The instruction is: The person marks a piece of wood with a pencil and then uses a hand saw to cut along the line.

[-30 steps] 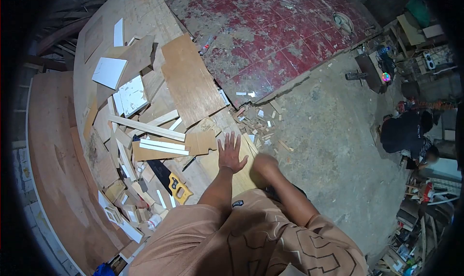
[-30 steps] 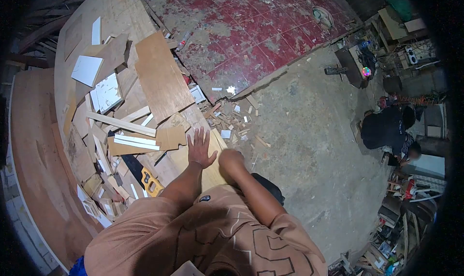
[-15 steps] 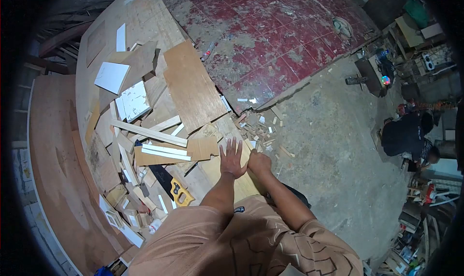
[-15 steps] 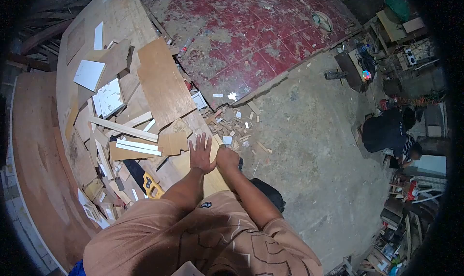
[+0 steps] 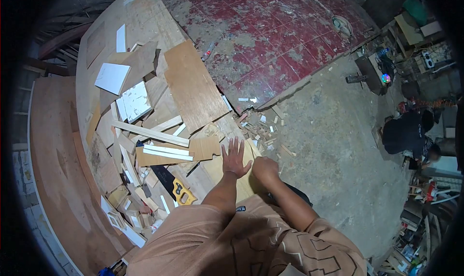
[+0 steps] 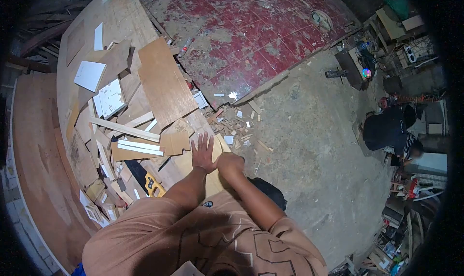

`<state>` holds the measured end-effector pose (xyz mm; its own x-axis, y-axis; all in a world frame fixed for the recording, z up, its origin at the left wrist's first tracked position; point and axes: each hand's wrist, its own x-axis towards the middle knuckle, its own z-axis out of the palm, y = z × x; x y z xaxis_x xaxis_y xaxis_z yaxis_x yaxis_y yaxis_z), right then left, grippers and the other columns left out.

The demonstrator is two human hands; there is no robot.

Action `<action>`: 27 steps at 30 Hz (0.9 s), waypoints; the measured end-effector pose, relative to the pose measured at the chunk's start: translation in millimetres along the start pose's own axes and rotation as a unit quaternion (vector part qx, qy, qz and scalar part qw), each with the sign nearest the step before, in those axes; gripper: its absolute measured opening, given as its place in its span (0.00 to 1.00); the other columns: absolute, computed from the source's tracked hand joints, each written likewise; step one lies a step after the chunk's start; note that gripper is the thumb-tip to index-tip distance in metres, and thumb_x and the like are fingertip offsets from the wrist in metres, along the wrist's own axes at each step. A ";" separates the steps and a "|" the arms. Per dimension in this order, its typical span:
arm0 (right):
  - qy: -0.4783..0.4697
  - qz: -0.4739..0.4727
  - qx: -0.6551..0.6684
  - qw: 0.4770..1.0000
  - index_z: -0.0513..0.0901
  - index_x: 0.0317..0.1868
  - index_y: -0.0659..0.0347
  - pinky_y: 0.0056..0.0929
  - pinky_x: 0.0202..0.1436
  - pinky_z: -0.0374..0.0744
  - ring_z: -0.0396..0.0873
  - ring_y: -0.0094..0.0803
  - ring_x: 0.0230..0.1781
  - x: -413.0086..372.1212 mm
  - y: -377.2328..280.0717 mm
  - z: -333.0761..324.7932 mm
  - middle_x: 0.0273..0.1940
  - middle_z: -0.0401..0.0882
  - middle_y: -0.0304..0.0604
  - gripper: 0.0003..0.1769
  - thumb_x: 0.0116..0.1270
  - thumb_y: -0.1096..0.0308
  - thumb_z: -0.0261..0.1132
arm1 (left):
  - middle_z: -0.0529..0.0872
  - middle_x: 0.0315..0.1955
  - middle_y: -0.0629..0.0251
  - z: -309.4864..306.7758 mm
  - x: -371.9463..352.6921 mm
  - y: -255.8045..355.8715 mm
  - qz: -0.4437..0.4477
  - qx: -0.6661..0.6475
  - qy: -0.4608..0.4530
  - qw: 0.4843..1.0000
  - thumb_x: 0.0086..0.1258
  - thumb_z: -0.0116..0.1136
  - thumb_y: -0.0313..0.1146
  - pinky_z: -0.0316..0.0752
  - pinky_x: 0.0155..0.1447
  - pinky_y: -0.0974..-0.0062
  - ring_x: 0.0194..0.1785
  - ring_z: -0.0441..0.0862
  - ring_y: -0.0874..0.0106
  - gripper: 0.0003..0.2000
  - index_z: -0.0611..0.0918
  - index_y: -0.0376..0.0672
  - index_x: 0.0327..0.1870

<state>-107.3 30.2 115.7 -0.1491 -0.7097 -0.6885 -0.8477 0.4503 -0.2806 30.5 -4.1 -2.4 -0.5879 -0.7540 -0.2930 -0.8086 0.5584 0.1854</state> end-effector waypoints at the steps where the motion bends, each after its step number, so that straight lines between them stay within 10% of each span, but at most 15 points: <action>1: 0.023 0.030 -0.004 0.999 0.87 0.40 0.63 0.44 0.46 0.84 0.87 0.51 0.43 30.1 5.4 36.0 0.42 0.86 0.57 0.14 0.64 0.67 0.57 | 0.42 0.79 0.53 -6.0 0.8 1.5 0.001 0.001 0.000 1.000 0.63 0.51 0.62 0.31 0.77 0.39 0.82 0.37 0.54 0.48 0.48 0.45 0.79; 9: 0.105 0.006 0.040 0.994 0.79 0.43 0.66 0.51 0.41 0.84 0.86 0.56 0.38 18.9 49.8 73.5 0.36 0.85 0.63 0.12 0.66 0.68 0.55 | 0.42 0.79 0.54 -5.8 -0.6 1.2 -0.001 0.000 -0.010 1.000 0.64 0.49 0.63 0.32 0.77 0.39 0.82 0.38 0.54 0.47 0.48 0.47 0.79; 14: -0.017 0.064 0.028 0.997 0.77 0.48 0.67 0.49 0.44 0.83 0.86 0.55 0.42 -59.8 51.0 30.4 0.40 0.85 0.62 0.14 0.65 0.69 0.56 | 0.43 0.79 0.54 -5.7 0.6 -0.1 0.000 -0.008 -0.002 1.000 0.64 0.49 0.63 0.31 0.77 0.38 0.82 0.38 0.54 0.47 0.48 0.46 0.79; 27: 0.045 0.028 0.046 0.998 0.77 0.47 0.67 0.50 0.42 0.83 0.86 0.56 0.40 12.6 46.3 71.2 0.38 0.85 0.62 0.13 0.65 0.70 0.56 | 0.44 0.79 0.51 -4.9 -0.7 0.1 0.005 -0.022 0.009 1.000 0.62 0.52 0.61 0.32 0.77 0.38 0.81 0.39 0.53 0.47 0.50 0.45 0.79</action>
<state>-112.2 80.7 46.4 -0.2436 -0.7264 -0.6427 -0.7871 0.5352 -0.3066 30.7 -5.3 2.4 -0.5965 -0.7546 -0.2733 -0.8023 0.5508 0.2302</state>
